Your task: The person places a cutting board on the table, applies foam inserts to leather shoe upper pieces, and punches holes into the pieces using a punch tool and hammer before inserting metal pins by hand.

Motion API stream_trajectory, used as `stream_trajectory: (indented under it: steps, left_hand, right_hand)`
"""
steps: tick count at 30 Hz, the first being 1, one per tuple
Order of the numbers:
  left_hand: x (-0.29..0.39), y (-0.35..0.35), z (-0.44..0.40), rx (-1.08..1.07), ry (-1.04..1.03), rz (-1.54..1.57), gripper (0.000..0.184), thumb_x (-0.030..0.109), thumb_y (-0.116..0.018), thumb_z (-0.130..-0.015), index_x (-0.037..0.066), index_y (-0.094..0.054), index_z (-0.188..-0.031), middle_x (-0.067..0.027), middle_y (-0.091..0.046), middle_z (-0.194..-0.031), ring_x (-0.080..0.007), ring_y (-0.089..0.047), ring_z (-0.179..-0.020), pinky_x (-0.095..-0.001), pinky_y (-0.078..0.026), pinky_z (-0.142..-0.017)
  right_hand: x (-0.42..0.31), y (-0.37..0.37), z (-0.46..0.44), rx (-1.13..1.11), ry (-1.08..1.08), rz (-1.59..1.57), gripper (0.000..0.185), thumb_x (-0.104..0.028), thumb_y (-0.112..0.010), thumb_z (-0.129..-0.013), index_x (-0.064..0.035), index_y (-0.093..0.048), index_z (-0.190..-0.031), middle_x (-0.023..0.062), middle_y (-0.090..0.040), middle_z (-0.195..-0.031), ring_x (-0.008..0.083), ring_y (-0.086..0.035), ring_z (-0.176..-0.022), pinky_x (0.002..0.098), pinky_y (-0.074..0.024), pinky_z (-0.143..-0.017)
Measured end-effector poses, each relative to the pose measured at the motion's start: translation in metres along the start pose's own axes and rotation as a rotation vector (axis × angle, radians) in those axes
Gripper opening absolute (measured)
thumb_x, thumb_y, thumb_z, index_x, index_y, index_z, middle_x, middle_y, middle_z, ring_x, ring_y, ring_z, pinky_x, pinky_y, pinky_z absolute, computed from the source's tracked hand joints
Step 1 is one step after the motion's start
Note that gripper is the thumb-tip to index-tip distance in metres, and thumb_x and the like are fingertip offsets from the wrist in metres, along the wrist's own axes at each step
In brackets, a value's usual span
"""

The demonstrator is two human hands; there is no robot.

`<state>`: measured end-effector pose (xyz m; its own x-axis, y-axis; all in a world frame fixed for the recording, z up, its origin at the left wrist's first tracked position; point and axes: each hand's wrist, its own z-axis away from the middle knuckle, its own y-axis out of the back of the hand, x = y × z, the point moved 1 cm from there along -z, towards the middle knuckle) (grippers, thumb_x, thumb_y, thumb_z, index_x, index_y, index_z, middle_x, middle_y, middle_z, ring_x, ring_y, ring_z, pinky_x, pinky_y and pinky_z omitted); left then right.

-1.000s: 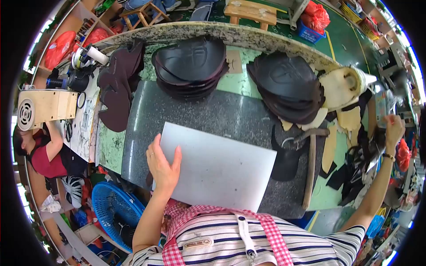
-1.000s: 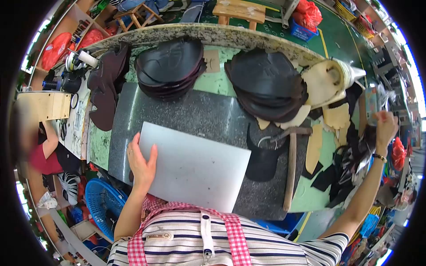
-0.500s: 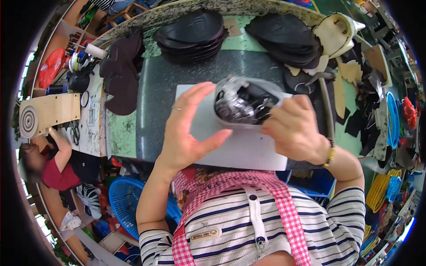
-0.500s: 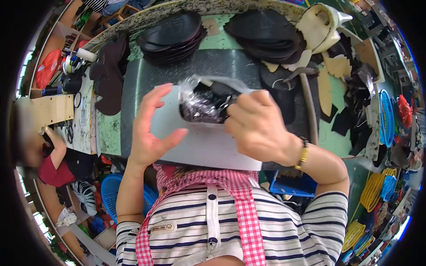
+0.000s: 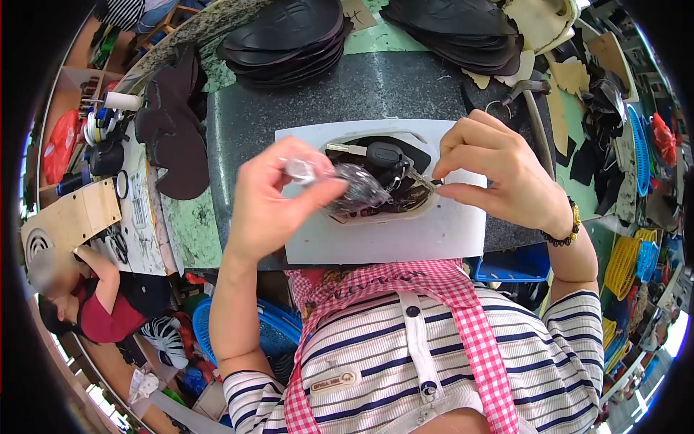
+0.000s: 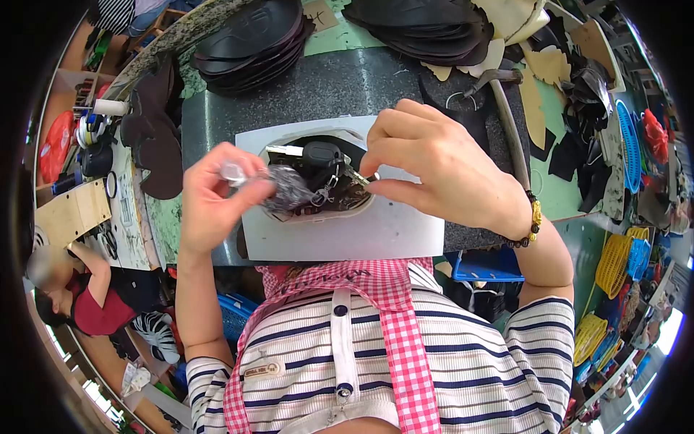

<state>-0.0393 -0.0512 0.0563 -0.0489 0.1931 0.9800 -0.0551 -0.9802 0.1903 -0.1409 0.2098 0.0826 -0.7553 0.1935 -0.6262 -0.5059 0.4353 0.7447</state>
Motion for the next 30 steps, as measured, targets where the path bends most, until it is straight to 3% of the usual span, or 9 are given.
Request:
stream_trajectory:
  steps: [4, 9, 11, 15, 21, 26, 28, 29, 30]
  left_hand:
    - [-0.009, 0.003, 0.011, 0.175, 0.051, 0.375, 0.022, -0.003, -0.074, -0.075, 0.005, -0.056, -0.085, -0.0069, -0.062, -0.089, -0.0097, -0.058, -0.082, -0.0249, -0.048, -0.074]
    - [-0.004, -0.014, 0.017, 0.097, -0.113, -0.243, 0.036, 0.013, -0.083, -0.067, 0.007, -0.059, -0.094, -0.0059, -0.062, -0.099, -0.0152, -0.058, -0.093, -0.0298, -0.046, -0.082]
    - [0.007, -0.026, 0.011, 0.079, -0.381, -0.677, 0.045, 0.019, -0.085, -0.064, 0.008, -0.062, -0.100, -0.0067, -0.060, -0.106, -0.0182, -0.055, -0.101, -0.0338, -0.044, -0.088]
    - [-0.017, -0.024, 0.017, 0.186, -0.147, -0.370, 0.114, 0.028, -0.092, -0.045, 0.003, -0.033, -0.140, -0.0171, -0.039, -0.139, -0.0298, -0.037, -0.130, -0.0403, -0.029, -0.109]
    - [-0.047, -0.041, 0.024, 0.202, 0.046, 0.032, 0.122, 0.006, -0.092, -0.042, 0.001, -0.023, -0.143, -0.0173, -0.043, -0.133, -0.0274, -0.047, -0.120, -0.0385, -0.039, -0.103]
    - [0.001, -0.070, 0.001, 0.149, -0.132, -0.155, 0.123, 0.013, -0.092, -0.046, 0.002, -0.020, -0.145, -0.0164, -0.043, -0.133, -0.0263, -0.047, -0.120, -0.0375, -0.038, -0.104]
    - [0.035, -0.093, -0.022, 0.101, -0.342, -0.025, 0.117, 0.013, -0.090, -0.053, 0.002, -0.019, -0.145, -0.0191, -0.041, -0.136, -0.0280, -0.045, -0.123, -0.0386, -0.032, -0.107]
    - [0.033, -0.090, -0.029, 0.103, -0.385, -0.083, 0.112, 0.013, -0.088, -0.055, 0.001, -0.021, -0.144, -0.0189, -0.042, -0.134, -0.0282, -0.045, -0.122, -0.0393, -0.032, -0.106]
    - [0.028, -0.084, -0.038, 0.106, -0.428, -0.138, 0.107, 0.014, -0.087, -0.058, 0.000, -0.023, -0.143, -0.0187, -0.044, -0.133, -0.0283, -0.046, -0.121, -0.0400, -0.032, -0.105]
  right_hand:
    - [-0.010, 0.002, -0.010, -0.069, 0.037, 0.242, 0.017, -0.011, -0.075, -0.068, -0.0045, -0.063, -0.078, 0.0063, -0.057, -0.088, 0.0249, -0.054, -0.083, 0.0357, -0.0455, -0.072]
    - [-0.015, 0.047, -0.007, -0.142, -0.014, 0.113, 0.015, -0.010, -0.074, -0.070, -0.0028, -0.061, -0.073, 0.0093, -0.060, -0.093, 0.0253, -0.058, -0.085, 0.0351, -0.0474, -0.075]
    - [-0.001, 0.068, 0.009, -0.056, -0.165, -0.209, 0.012, -0.003, -0.070, -0.073, -0.0008, -0.058, -0.073, 0.0127, -0.063, -0.098, 0.0235, -0.062, -0.088, 0.0353, -0.0490, -0.079]
    - [0.023, 0.031, 0.032, 0.181, -0.507, -1.198, 0.007, -0.001, -0.046, -0.089, -0.0021, -0.051, -0.095, 0.0053, -0.056, -0.086, 0.0115, -0.059, -0.072, 0.0256, -0.0511, -0.063]
    - [0.010, -0.023, 0.015, -0.423, -0.632, -0.205, 0.054, -0.047, -0.044, -0.091, 0.0019, -0.066, -0.084, 0.0205, -0.064, -0.077, 0.0290, -0.065, -0.074, 0.0413, -0.0497, -0.070]
    - [0.034, -0.020, 0.056, -0.203, -0.487, -0.518, 0.045, -0.033, -0.042, -0.093, 0.0035, -0.065, -0.080, 0.0196, -0.064, -0.074, 0.0279, -0.064, -0.071, 0.0402, -0.0498, -0.068]
    - [0.030, 0.028, 0.082, -0.161, -0.744, -0.504, 0.032, -0.020, -0.043, -0.092, 0.0048, -0.060, -0.083, 0.0141, -0.062, -0.073, 0.0192, -0.063, -0.070, 0.0331, -0.0519, -0.066]
    - [0.055, 0.031, 0.121, 0.033, -0.377, -0.216, 0.026, -0.015, -0.043, -0.092, 0.0038, -0.060, -0.085, 0.0108, -0.061, -0.071, 0.0161, -0.061, -0.064, 0.0309, -0.0526, -0.057]
    - [0.031, 0.076, 0.121, 0.039, -0.836, -0.379, 0.005, 0.001, -0.059, -0.070, 0.0037, -0.054, -0.070, 0.0037, -0.046, -0.055, 0.0100, -0.049, -0.046, 0.0269, -0.0415, -0.041]
